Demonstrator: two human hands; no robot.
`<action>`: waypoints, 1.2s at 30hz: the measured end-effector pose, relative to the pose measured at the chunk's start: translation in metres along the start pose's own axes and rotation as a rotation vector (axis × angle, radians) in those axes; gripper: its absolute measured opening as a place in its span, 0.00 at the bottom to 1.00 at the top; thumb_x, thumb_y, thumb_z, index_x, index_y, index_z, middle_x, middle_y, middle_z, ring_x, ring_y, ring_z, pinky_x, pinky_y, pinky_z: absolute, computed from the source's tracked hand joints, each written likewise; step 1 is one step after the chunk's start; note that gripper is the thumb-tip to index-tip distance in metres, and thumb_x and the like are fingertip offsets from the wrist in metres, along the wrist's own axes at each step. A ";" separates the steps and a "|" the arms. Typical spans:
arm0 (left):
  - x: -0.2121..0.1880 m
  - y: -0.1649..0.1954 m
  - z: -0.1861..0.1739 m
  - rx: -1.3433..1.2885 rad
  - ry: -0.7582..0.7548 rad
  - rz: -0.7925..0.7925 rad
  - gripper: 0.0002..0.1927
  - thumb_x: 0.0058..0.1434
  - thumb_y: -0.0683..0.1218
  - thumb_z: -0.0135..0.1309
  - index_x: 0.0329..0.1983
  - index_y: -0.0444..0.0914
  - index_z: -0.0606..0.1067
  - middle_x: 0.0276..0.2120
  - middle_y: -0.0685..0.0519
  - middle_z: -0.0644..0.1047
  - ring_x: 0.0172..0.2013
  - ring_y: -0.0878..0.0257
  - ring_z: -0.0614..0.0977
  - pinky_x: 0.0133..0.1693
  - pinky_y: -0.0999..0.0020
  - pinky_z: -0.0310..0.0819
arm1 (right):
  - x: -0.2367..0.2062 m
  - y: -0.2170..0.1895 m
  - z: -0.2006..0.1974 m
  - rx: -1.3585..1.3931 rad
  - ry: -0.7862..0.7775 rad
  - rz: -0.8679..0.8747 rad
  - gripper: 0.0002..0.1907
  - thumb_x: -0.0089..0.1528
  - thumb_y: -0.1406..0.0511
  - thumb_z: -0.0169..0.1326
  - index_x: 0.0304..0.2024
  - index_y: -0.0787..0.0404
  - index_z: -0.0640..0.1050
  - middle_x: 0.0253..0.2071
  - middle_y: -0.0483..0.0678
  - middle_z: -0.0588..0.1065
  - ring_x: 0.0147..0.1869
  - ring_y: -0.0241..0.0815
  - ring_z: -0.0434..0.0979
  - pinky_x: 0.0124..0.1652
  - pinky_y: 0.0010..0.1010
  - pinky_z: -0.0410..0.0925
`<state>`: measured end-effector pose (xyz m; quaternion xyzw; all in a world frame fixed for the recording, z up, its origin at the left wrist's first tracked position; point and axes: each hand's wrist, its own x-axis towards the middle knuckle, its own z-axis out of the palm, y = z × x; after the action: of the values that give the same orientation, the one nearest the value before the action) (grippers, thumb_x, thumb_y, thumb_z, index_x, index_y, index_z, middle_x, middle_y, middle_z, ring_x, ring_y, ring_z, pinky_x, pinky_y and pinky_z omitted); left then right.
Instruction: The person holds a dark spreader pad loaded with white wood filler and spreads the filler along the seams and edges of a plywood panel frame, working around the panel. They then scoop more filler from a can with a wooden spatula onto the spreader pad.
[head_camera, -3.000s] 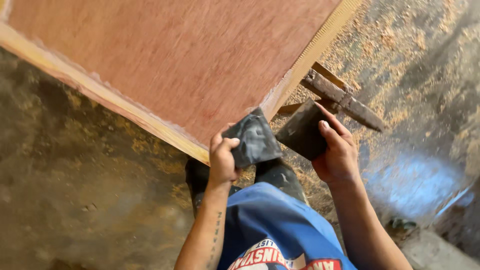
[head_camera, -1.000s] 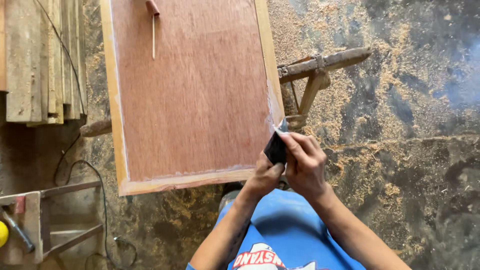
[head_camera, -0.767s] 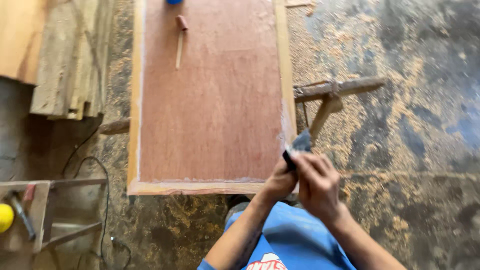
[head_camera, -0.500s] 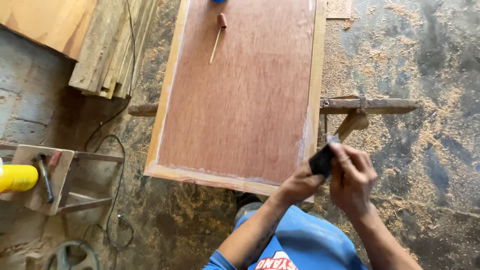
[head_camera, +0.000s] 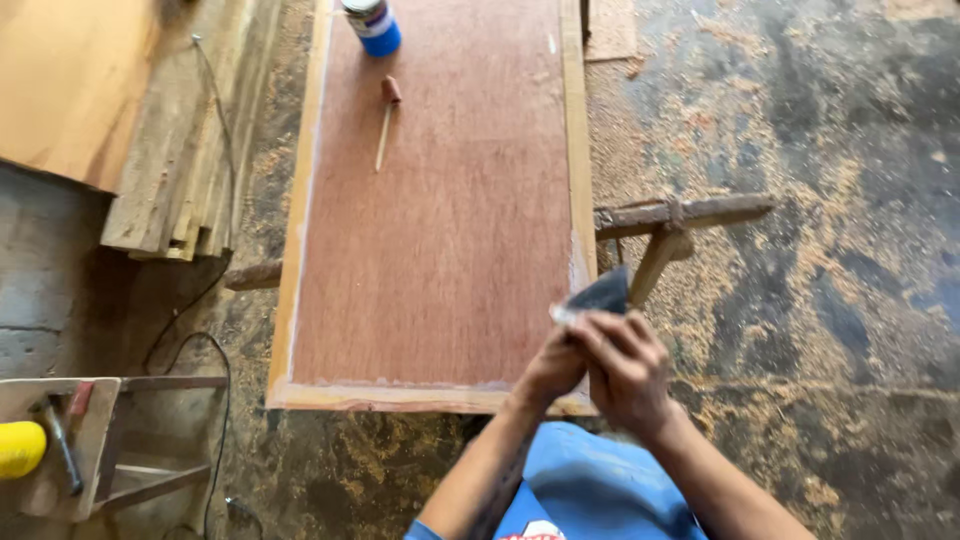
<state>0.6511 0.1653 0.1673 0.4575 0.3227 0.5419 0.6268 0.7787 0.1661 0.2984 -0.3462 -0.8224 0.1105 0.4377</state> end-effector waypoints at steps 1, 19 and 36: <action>0.000 0.009 -0.001 -0.045 0.034 -0.040 0.13 0.66 0.34 0.51 0.53 0.34 0.74 0.48 0.55 0.76 0.50 0.66 0.75 0.52 0.68 0.71 | -0.004 0.010 0.000 -0.018 0.023 0.059 0.15 0.61 0.72 0.53 0.50 0.62 0.81 0.47 0.54 0.79 0.47 0.54 0.78 0.46 0.43 0.72; 0.021 0.030 0.007 -1.211 -0.165 -0.141 0.26 0.77 0.49 0.45 0.64 0.20 0.67 0.51 0.36 0.75 0.39 0.53 0.79 0.39 0.62 0.75 | -0.079 0.088 -0.058 0.333 0.334 0.764 0.17 0.67 0.76 0.51 0.58 0.67 0.79 0.49 0.53 0.78 0.52 0.41 0.78 0.52 0.29 0.74; 0.014 0.028 0.063 0.279 -0.195 -0.034 0.40 0.58 0.30 0.46 0.77 0.32 0.58 0.68 0.44 0.70 0.69 0.57 0.68 0.68 0.64 0.62 | -0.008 0.022 -0.063 -0.115 0.182 0.382 0.15 0.65 0.74 0.52 0.54 0.66 0.79 0.51 0.55 0.78 0.51 0.53 0.78 0.51 0.42 0.73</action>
<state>0.6998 0.1648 0.2173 0.5852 0.3401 0.4342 0.5944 0.8418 0.1695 0.3202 -0.5284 -0.7041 0.1128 0.4608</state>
